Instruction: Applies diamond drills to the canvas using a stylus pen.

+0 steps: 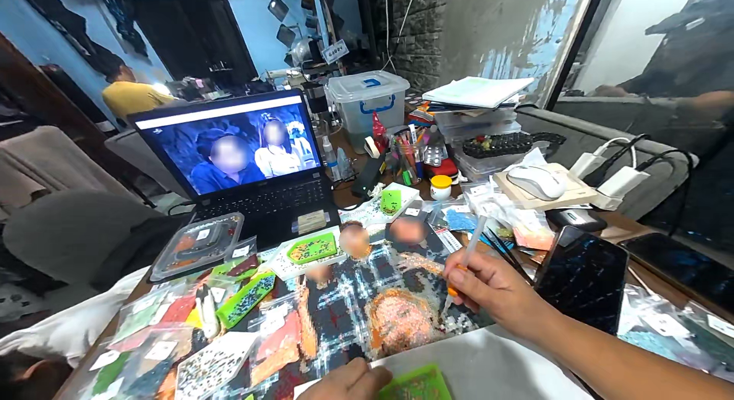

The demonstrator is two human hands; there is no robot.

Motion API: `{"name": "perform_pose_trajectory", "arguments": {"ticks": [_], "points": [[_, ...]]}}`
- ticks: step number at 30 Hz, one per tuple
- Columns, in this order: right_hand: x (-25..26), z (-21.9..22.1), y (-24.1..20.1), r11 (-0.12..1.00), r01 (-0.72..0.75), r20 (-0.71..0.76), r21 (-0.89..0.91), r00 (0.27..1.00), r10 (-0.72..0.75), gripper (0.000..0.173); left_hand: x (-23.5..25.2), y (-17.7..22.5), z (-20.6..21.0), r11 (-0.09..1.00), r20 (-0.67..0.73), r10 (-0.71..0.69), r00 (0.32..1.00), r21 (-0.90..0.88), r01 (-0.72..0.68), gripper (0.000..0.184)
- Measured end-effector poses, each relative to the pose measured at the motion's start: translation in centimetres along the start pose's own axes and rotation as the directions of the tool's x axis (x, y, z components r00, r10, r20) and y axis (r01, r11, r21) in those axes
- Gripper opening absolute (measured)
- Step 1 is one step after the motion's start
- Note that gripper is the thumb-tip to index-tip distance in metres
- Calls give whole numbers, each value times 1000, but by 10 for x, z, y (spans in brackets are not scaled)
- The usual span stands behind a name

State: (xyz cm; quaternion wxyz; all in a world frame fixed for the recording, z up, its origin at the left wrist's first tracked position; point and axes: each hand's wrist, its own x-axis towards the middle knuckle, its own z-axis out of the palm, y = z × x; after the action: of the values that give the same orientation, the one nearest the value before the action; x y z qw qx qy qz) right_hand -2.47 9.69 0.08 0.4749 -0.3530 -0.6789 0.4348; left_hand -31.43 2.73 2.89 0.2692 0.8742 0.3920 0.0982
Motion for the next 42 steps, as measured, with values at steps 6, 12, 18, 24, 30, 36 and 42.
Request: {"name": "perform_pose_trajectory", "arguments": {"ticks": [6, 12, 18, 24, 30, 36, 42], "points": [[2, 0, -2, 1000, -22, -4, 0, 1000, 22, 15, -1, 2, -1, 999, 33, -53, 998, -6, 54, 51], [2, 0, -2, 1000, 14, 14, -11, 1000, -14, 16, -3, 4, -3, 996, 48, -85, 995, 5, 85, 52], [2, 0, 1, 999, 45, 24, -27, 999, -44, 18, -3, 4, -2, 996, 48, -88, 995, 2, 88, 50], [2, 0, 2, 998, 56, 32, -29, 998, -55, 18, -3, 5, -2, 996, 65, -88, 994, 8, 87, 51], [1, 0, 2, 998, 57, 38, -40, 998, -55, 19, -3, 4, -1, 997, 72, -73, 995, 13, 72, 52], [0, 0, 1, 998, 40, 42, -50, 998, -38, 19, -3, 4, -1, 997, 78, -70, 995, 24, 69, 54], [0, 0, 1, 998, 41, 50, -50, 998, -38, 19, -3, 3, -1, 998, 80, -63, 995, 20, 61, 54]]}}
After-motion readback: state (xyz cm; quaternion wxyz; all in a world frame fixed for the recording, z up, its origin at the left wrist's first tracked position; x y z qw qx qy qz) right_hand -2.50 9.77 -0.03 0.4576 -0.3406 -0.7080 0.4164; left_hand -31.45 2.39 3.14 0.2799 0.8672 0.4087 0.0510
